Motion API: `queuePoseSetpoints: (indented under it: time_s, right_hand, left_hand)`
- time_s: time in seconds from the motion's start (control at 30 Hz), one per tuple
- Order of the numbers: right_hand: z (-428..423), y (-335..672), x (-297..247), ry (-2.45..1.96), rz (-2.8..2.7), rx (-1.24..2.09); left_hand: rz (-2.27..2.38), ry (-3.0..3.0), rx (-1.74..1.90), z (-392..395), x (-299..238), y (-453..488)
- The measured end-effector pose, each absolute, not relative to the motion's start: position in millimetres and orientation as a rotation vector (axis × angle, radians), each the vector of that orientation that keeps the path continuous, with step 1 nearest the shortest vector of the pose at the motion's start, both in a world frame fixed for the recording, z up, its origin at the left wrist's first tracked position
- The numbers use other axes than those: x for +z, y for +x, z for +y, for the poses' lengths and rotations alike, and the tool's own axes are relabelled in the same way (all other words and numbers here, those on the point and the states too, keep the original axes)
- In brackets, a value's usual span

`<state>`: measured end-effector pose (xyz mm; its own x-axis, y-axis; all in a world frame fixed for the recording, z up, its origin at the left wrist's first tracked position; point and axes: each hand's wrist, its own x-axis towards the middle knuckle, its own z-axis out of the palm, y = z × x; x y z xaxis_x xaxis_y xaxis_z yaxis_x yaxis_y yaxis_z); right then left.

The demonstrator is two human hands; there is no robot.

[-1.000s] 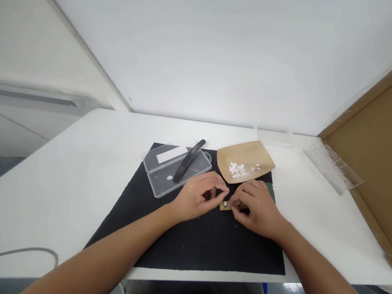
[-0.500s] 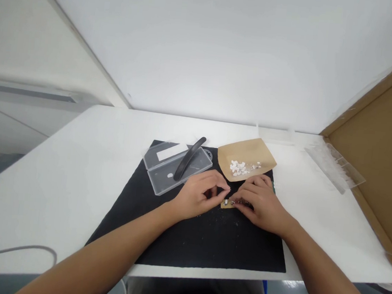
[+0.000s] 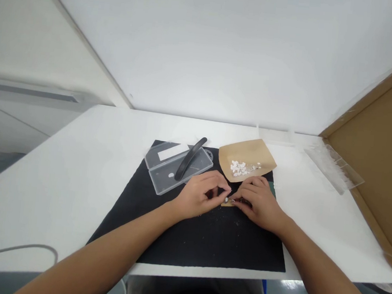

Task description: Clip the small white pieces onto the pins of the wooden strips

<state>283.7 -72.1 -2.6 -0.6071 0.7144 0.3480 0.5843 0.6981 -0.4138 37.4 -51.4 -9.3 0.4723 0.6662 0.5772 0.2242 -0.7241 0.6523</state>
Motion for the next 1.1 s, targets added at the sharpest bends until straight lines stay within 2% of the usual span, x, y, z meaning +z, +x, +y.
queuePoseSetpoints:
  time_s: [1.1]
  right_hand:
    - [-73.4, 279.2, -5.4, -1.172, -2.325, 0.519]
  left_hand:
    - [0.762, 2.218, 1.205, -50.5, -9.9, 36.7]
